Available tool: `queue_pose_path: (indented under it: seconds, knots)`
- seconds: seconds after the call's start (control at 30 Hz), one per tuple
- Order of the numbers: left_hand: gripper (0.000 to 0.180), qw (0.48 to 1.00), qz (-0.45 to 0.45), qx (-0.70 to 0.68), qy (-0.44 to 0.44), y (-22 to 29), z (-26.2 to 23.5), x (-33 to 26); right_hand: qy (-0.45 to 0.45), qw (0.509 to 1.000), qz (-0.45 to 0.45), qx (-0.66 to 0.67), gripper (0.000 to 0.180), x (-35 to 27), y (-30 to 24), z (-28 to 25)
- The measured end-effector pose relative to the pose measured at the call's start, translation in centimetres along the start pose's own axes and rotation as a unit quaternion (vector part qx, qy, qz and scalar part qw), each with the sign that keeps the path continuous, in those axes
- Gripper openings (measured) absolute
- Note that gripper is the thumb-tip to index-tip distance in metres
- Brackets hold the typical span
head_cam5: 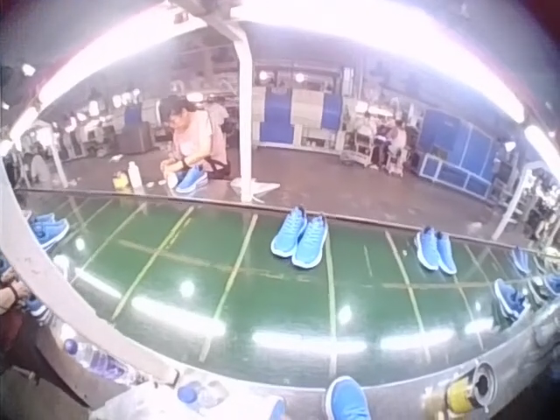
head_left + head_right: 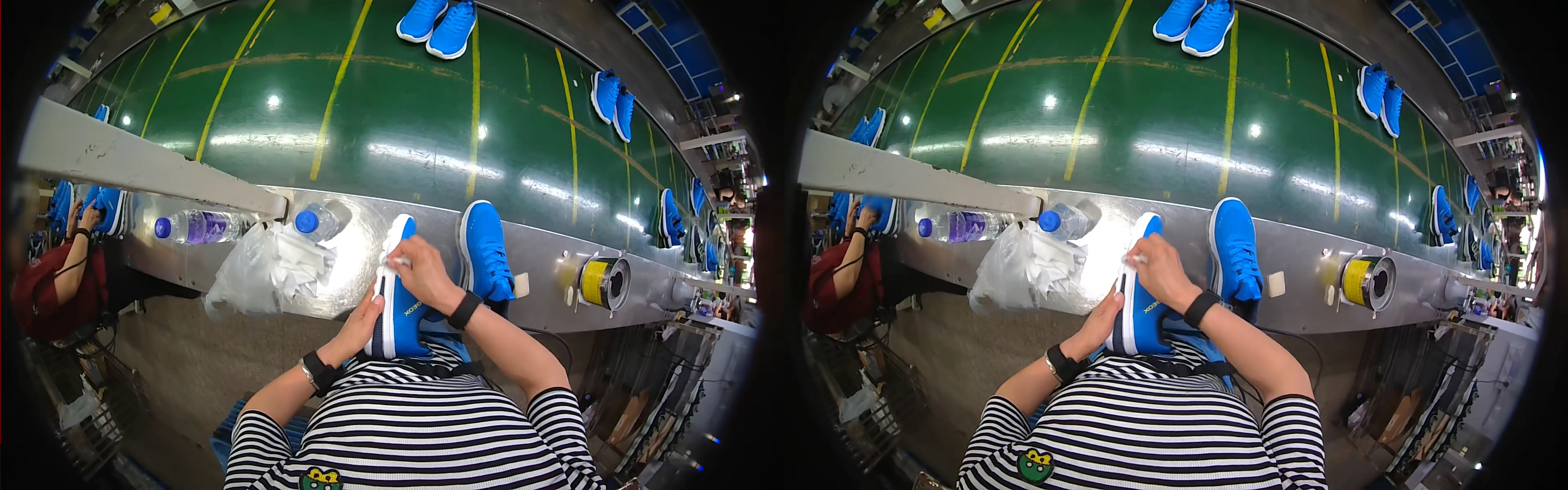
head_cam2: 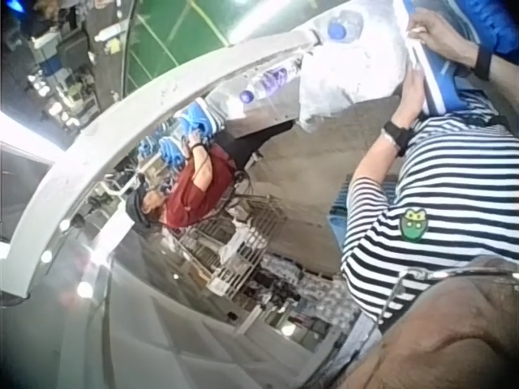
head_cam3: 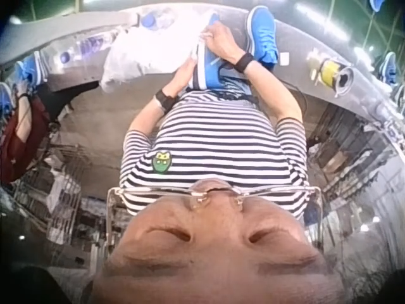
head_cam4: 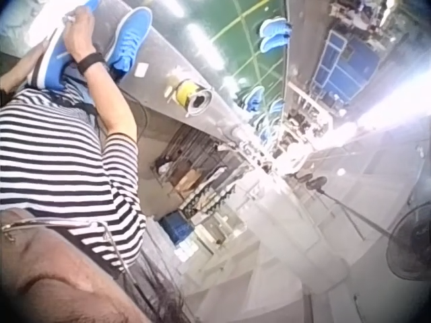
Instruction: Cleaning and inspecting the soles and midsoles of blue sneakers using a cleaning cloth or applicator on an assembly line.
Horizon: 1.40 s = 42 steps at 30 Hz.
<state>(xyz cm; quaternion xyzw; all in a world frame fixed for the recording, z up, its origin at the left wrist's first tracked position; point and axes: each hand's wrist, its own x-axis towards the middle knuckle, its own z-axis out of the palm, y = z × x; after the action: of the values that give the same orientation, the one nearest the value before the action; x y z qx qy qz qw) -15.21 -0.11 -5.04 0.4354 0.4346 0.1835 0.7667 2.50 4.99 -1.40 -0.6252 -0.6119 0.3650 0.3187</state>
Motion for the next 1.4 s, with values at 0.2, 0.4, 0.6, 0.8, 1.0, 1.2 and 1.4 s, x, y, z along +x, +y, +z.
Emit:
queue_pose_path:
  seconds: [0.2,0.4,0.6,0.8,1.0,1.2,1.4]
  knots:
    - [0.058,0.999,-0.022,0.047,0.011,1.6,0.5,-0.6,0.053,0.991,0.111,-0.042,0.009,5.2,3.9,-0.8]
    - [0.056,1.000,-0.012,0.017,0.018,1.0,0.5,-0.7,0.068,0.997,0.038,-0.017,0.008,2.9,2.7,-0.4]
    - [0.055,0.998,0.005,0.047,0.028,2.3,1.0,-0.4,0.023,0.995,-0.098,-0.018,0.008,-2.1,0.6,-0.5]
    - [0.053,1.000,0.006,-0.010,0.028,2.7,1.4,-0.1,-0.065,0.984,-0.153,-0.064,0.014,-7.3,-1.0,-1.9]
    - [0.052,0.973,-0.062,-0.217,0.037,6.3,1.7,2.4,-0.133,0.967,-0.214,-0.019,0.030,-10.8,-2.8,-5.9]
    - [0.055,0.975,-0.001,-0.223,0.006,8.5,3.0,4.2,0.205,0.972,-0.115,-0.024,0.014,-6.0,-4.3,-9.2]
    - [0.058,0.963,0.021,-0.265,0.051,10.3,3.6,5.2,0.061,0.972,-0.161,-0.161,0.021,-9.8,-1.5,-6.5]
